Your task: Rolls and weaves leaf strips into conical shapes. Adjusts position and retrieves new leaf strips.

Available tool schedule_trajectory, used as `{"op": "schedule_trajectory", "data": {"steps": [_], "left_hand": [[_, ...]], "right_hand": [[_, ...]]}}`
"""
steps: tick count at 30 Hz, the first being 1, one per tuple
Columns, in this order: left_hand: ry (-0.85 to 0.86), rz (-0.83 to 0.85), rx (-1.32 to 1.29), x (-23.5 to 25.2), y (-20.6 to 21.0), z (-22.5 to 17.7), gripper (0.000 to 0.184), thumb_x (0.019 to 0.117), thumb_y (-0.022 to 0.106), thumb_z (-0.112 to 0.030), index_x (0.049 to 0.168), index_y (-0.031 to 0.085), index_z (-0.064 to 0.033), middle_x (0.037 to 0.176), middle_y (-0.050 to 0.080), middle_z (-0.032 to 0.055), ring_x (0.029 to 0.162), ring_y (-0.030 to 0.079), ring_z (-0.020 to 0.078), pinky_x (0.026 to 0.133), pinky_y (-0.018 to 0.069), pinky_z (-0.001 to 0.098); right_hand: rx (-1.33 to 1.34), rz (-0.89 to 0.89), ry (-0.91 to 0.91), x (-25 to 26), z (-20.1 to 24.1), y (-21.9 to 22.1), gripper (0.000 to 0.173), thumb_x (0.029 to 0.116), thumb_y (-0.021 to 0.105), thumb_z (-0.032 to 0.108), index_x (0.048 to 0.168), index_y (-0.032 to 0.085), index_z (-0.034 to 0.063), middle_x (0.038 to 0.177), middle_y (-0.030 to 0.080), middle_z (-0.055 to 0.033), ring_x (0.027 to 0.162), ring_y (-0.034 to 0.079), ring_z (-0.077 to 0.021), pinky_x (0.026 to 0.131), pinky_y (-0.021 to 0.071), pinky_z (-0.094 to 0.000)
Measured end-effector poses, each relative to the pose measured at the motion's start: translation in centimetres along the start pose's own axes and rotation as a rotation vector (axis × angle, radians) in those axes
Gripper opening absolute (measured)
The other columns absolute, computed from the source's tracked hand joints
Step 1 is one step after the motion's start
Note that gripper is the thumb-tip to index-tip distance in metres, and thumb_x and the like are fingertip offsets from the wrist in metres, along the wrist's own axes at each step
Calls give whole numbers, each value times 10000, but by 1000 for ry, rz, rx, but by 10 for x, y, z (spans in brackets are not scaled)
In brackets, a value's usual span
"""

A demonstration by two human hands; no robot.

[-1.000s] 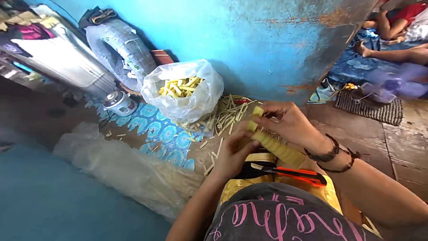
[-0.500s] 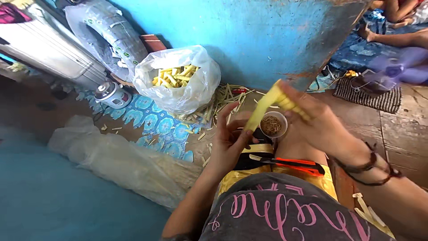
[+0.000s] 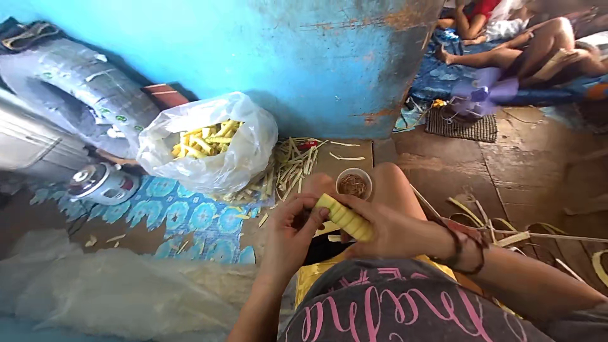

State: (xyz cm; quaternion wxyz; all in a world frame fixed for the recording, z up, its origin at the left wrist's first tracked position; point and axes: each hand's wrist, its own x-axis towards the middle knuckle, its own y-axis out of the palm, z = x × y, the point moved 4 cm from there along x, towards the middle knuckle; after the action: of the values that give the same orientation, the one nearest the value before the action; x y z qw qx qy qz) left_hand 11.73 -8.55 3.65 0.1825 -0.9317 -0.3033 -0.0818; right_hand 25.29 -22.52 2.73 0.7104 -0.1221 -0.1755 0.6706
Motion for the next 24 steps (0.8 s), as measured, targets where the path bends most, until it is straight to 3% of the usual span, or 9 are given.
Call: {"op": "schedule_trajectory", "data": {"steps": [2, 4, 7, 10, 14, 16, 18, 21, 24], "left_hand": [[-99, 64, 40, 0, 3, 0, 129, 993, 636, -171, 1027, 682, -56, 887, 719, -44, 666, 684, 23, 604, 598, 192], [-155, 113, 32, 0, 4, 2, 119, 996, 622, -164, 1039, 667, -63, 851, 714, -50, 660, 687, 30, 606, 603, 203], [-181, 319, -65, 1, 1, 12, 250, 912, 700, -84, 1153, 661, -32, 976, 732, -12, 831, 707, 51, 763, 609, 239], [-40, 498, -159, -2, -5, 16, 163, 922, 695, -50, 1083, 689, -28, 978, 716, -54, 903, 666, -14, 836, 573, 206], [-164, 311, -10, 9, -11, 19, 118, 919, 687, -34, 1033, 720, -33, 914, 724, -49, 847, 676, -9, 819, 581, 218], [-230, 225, 11, 15, -17, 22, 139, 910, 718, -53, 1048, 712, -45, 917, 737, -23, 853, 700, 26, 826, 596, 245], [-236, 248, -45, 17, -19, 25, 211, 890, 753, -73, 1096, 708, -59, 939, 737, -15, 867, 697, 37, 827, 592, 252], [-202, 311, -98, 16, -16, 24, 187, 895, 749, -59, 1078, 709, -51, 923, 728, -24, 845, 685, 26, 809, 586, 241], [-214, 295, -84, 19, -16, 24, 186, 910, 715, -15, 1090, 705, -55, 917, 730, -5, 843, 694, 51, 819, 590, 261]], "right_hand": [[-502, -181, -162, 2, -3, 6, 572, 981, 659, 222, 1514, 478, 118, 1171, 660, -196, 896, 700, -324, 709, 597, -468], [-597, -238, -216, 4, -13, 10, 497, 1017, 583, 173, 1508, 511, 183, 1122, 653, -217, 874, 690, -357, 687, 589, -483], [113, 26, 30, -2, -18, 11, 493, 1101, 402, 187, 1588, 353, 132, 1221, 641, -75, 820, 634, -91, 709, 548, -245], [983, 268, 229, -14, -26, 22, 516, 1096, 372, 410, 1577, 311, 234, 996, 709, -64, 635, 671, -124, 557, 589, -257], [181, -100, 50, -16, -22, 17, 497, 1080, 481, 278, 1542, 432, 98, 1263, 662, -16, 934, 689, -50, 779, 604, -232], [-301, -367, -160, -16, -26, 12, 447, 1018, 609, 304, 1419, 600, 107, 1237, 654, -153, 1037, 670, -194, 859, 583, -344], [21, -361, -19, -18, -33, 7, 360, 1062, 515, 174, 1386, 606, 44, 1198, 692, -70, 973, 686, -83, 832, 588, -239], [762, -286, 382, -23, -40, 10, 444, 1121, 237, 254, 1373, 561, 84, 869, 734, -27, 600, 661, -67, 507, 550, -195], [138, -399, 114, -31, -41, 8, 426, 1072, 496, 312, 1380, 589, 31, 1118, 710, -21, 899, 684, -35, 771, 589, -207]]}}
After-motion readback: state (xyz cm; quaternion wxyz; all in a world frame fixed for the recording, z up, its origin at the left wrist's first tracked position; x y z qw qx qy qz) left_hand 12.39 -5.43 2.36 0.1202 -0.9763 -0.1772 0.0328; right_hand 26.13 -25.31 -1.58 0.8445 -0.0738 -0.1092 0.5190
